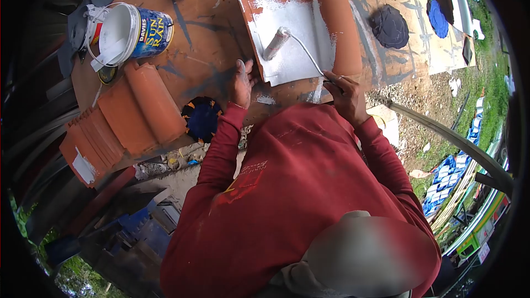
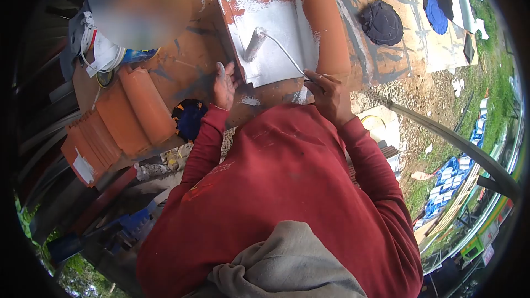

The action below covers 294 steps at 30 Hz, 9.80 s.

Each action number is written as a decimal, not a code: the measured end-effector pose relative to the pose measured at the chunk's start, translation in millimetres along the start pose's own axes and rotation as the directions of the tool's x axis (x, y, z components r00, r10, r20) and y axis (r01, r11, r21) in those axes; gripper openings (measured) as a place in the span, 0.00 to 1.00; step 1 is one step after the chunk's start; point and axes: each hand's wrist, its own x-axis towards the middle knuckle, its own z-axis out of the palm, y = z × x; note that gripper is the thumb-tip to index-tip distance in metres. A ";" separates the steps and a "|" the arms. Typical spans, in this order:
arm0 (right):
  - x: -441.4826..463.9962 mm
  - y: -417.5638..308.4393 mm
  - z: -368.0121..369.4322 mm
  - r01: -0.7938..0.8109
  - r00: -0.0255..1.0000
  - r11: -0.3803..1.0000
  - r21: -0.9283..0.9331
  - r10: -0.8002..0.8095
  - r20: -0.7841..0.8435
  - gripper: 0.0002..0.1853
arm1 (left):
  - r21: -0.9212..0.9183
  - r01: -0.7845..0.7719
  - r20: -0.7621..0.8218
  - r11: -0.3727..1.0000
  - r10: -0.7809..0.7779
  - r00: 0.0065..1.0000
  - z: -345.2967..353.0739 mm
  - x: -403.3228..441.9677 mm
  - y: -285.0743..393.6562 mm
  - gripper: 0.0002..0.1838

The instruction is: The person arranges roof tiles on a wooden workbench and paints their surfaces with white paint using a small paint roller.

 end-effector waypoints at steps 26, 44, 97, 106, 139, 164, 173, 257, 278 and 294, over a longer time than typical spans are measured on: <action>105.2 -43.6 40.6 -0.564 0.823 0.712 0.419 0.448 0.349 0.23 | 0.452 -0.393 0.060 0.801 0.412 0.909 0.1 2.0 -3.7 0.26; 212.0 -41.8 -108.3 0.478 0.869 0.734 -0.482 -0.317 0.380 0.10 | 0.647 -0.519 -0.006 0.559 0.685 0.729 -5.1 22.5 -48.7 0.26; 132.7 -56.0 -35.9 -0.391 0.888 0.800 0.455 0.199 0.414 0.22 | 0.583 -0.412 0.121 0.700 0.426 0.896 3.3 2.1 -4.2 0.29; 82.4 -37.4 2.2 -0.781 0.594 0.339 0.524 0.148 0.791 0.21 | 0.622 -0.418 0.092 0.662 0.468 0.879 -8.8 13.9 -24.3 0.35; 132.9 -19.0 5.7 -0.623 0.656 0.656 0.426 0.142 0.741 0.20 | 0.600 -0.484 0.036 0.637 0.583 0.811 -3.4 15.2 -29.5 0.27; 272.9 -50.6 -77.5 0.229 0.705 0.856 -0.463 0.183 0.686 0.13 | 0.609 -0.379 0.029 0.697 0.457 0.889 5.2 0.9 -17.5 0.37; 280.1 -40.6 -63.9 0.335 0.740 0.857 -0.392 0.018 0.672 0.13 | 0.615 -0.313 0.063 0.724 0.351 0.934 3.7 -3.9 2.2 0.36; 376.9 -81.5 -84.7 0.216 0.653 0.732 -0.646 0.384 0.653 0.15 | 0.556 -0.336 -0.060 0.760 0.440 0.896 5.3 6.7 -27.2 0.32; 398.4 -74.6 -43.1 0.157 0.630 0.946 -0.284 0.126 0.766 0.12 | 0.570 -0.309 -0.050 0.761 0.408 0.912 8.8 1.5 -21.4 0.32; 380.0 -88.3 -171.9 0.091 0.674 0.603 -0.792 0.549 0.495 0.12 | 0.558 -0.360 -0.056 0.747 0.467 0.882 9.3 2.1 -24.1 0.30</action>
